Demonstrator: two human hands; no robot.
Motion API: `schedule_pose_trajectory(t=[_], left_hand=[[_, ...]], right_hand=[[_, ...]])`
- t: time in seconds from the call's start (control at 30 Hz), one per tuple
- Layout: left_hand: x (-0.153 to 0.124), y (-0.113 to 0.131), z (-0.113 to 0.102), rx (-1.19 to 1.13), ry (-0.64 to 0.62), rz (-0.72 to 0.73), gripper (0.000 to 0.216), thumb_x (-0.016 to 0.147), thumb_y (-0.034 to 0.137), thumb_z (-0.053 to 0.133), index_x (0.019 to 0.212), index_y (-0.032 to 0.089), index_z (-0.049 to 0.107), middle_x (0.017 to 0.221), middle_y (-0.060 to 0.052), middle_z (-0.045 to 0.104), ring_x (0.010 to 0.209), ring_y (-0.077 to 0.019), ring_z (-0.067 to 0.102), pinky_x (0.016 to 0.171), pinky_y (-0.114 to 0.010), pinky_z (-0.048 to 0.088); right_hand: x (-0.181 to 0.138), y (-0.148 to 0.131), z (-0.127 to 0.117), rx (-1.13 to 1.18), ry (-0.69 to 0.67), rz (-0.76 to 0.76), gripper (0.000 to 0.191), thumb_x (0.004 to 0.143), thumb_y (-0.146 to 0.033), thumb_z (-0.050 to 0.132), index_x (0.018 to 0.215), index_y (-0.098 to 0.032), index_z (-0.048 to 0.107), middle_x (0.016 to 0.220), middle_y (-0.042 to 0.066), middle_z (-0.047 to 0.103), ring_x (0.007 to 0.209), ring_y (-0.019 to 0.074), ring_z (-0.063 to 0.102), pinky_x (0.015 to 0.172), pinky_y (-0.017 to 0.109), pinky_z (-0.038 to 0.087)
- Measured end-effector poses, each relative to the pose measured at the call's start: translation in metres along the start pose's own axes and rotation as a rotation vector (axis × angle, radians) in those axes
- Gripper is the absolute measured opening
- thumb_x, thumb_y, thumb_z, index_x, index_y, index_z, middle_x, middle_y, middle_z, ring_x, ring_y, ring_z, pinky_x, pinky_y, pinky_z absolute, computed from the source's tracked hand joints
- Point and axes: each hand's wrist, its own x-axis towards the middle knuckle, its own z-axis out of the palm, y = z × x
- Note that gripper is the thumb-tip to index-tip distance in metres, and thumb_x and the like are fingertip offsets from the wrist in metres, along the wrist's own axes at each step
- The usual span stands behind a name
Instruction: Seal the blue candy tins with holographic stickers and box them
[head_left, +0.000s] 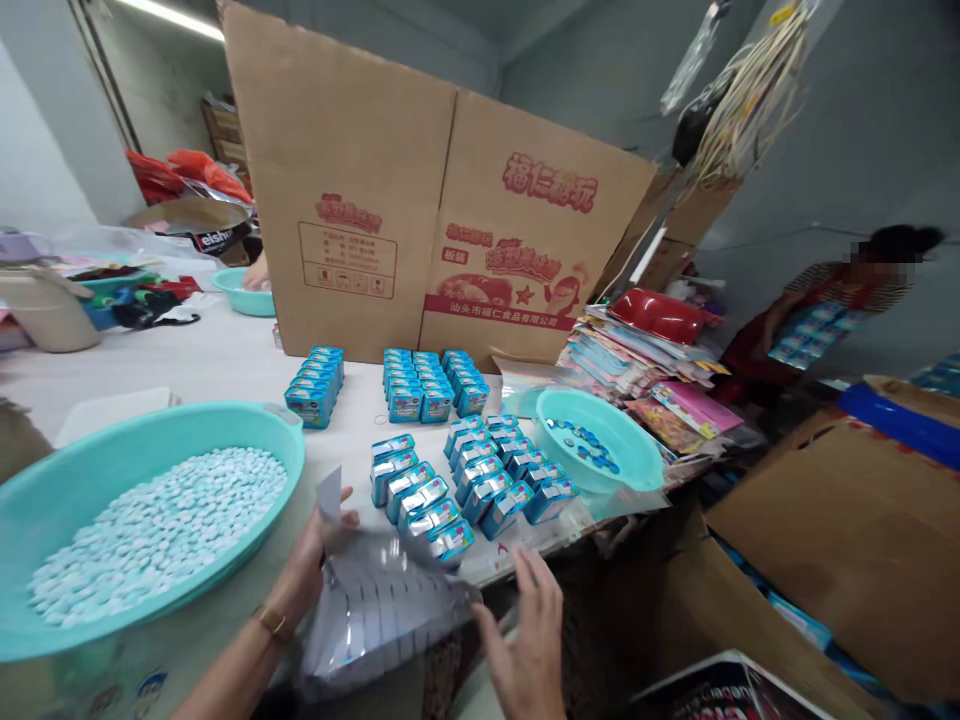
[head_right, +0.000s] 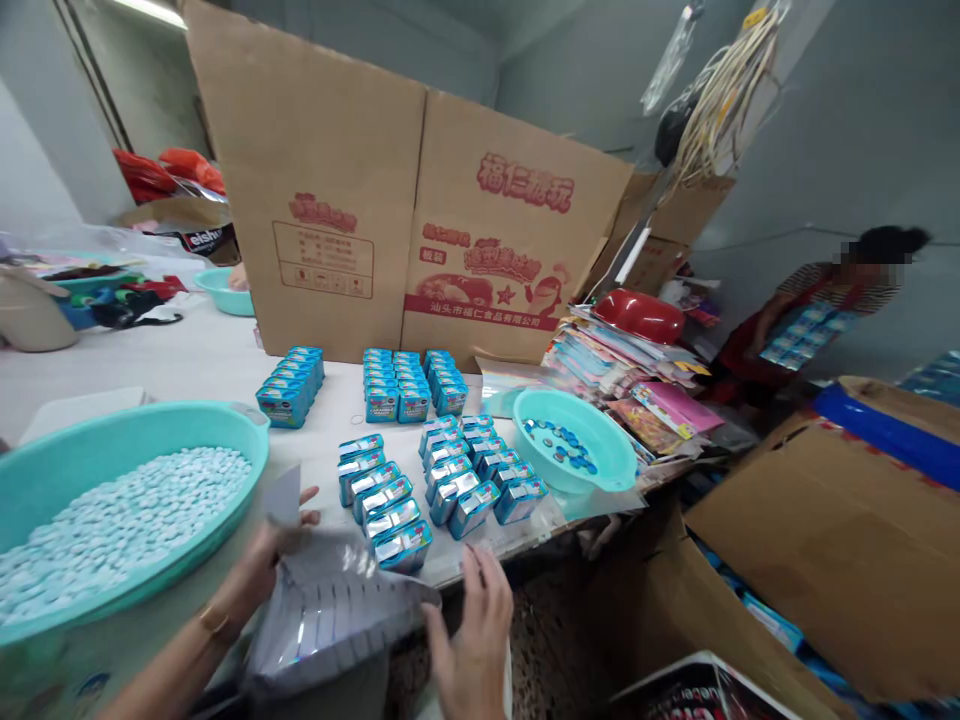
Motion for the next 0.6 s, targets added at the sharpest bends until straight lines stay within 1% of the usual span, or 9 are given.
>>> schedule_pose_trajectory(t=[0.03,0.1,0.17,0.23,0.3,0.37,0.4,0.5,0.6], left_hand=[[0.011,-0.003,0.004,0.021,0.042,0.028,0.065,0.078,0.065,0.061,0.115,0.012,0.067,0.072,-0.007,0.073,0.054,-0.0194,0.063,0.058,-0.031,0.05],[0.031,-0.009,0.013,0.059,0.107,0.088,0.07,0.078,0.073,0.056,0.107,0.011,0.07,0.076,-0.01,0.074,0.068,-0.0252,0.068,0.067,-0.034,0.051],[0.049,-0.013,0.02,0.098,0.161,0.156,0.072,0.074,0.078,0.056,0.099,0.012,0.071,0.078,-0.01,0.075,0.079,-0.0276,0.068,0.072,-0.033,0.05],[0.065,-0.015,0.026,0.14,0.224,0.213,0.071,0.07,0.08,0.059,0.091,0.013,0.071,0.078,-0.009,0.075,0.084,-0.028,0.066,0.073,-0.032,0.048],[0.078,-0.016,0.032,0.181,0.263,0.247,0.07,0.069,0.081,0.057,0.083,0.014,0.07,0.073,-0.008,0.073,0.082,-0.0278,0.064,0.071,-0.031,0.046],[0.086,-0.018,0.039,0.213,0.273,0.265,0.069,0.071,0.082,0.054,0.074,0.015,0.069,0.067,-0.007,0.07,0.076,-0.0263,0.061,0.067,-0.031,0.044],[0.089,-0.019,0.044,0.227,0.271,0.272,0.068,0.072,0.082,0.053,0.07,0.015,0.067,0.064,-0.006,0.068,0.073,-0.025,0.06,0.065,-0.03,0.043],[0.095,-0.023,0.06,0.257,0.256,0.295,0.066,0.074,0.081,0.051,0.061,0.017,0.061,0.059,-0.004,0.063,0.065,-0.0209,0.054,0.061,-0.028,0.038],[0.101,-0.026,0.078,0.273,0.233,0.307,0.066,0.077,0.08,0.048,0.059,0.018,0.058,0.059,-0.002,0.059,0.063,-0.0186,0.049,0.059,-0.028,0.035]], right_hand=[[0.005,-0.005,0.012,-0.085,0.011,-0.088,0.073,0.083,-0.046,0.07,0.146,-0.02,0.043,0.144,0.023,0.047,0.132,0.045,0.044,0.098,0.067,0.043],[0.014,-0.016,0.036,-0.17,-0.028,-0.218,0.08,0.082,-0.049,0.071,0.149,-0.021,0.039,0.152,0.023,0.035,0.138,0.0505,0.033,0.099,0.075,0.036],[0.022,-0.025,0.055,-0.193,-0.058,-0.264,0.081,0.082,-0.05,0.07,0.15,-0.021,0.036,0.155,0.023,0.03,0.139,0.0522,0.03,0.099,0.078,0.034],[0.029,-0.029,0.067,-0.193,-0.071,-0.286,0.082,0.083,-0.051,0.068,0.151,-0.019,0.035,0.156,0.023,0.029,0.139,0.0523,0.031,0.099,0.078,0.033],[0.034,-0.026,0.072,-0.195,-0.117,-0.311,0.079,0.084,-0.051,0.067,0.15,-0.019,0.037,0.155,0.022,0.031,0.139,0.0512,0.032,0.099,0.078,0.033],[0.037,-0.019,0.075,-0.191,-0.165,-0.354,0.068,0.086,-0.047,0.066,0.145,-0.022,0.044,0.154,0.02,0.037,0.138,0.0484,0.036,0.101,0.075,0.033],[0.039,-0.015,0.075,-0.185,-0.169,-0.373,0.06,0.087,-0.042,0.065,0.141,-0.023,0.049,0.152,0.018,0.041,0.137,0.0463,0.039,0.103,0.072,0.034],[0.043,-0.001,0.078,-0.168,-0.11,-0.4,0.041,0.09,-0.03,0.063,0.13,-0.024,0.056,0.144,0.014,0.052,0.135,0.0398,0.046,0.107,0.064,0.033],[0.046,0.008,0.082,-0.157,-0.078,-0.375,0.033,0.092,-0.029,0.062,0.124,-0.022,0.059,0.14,0.013,0.057,0.134,0.038,0.048,0.11,0.063,0.029]])
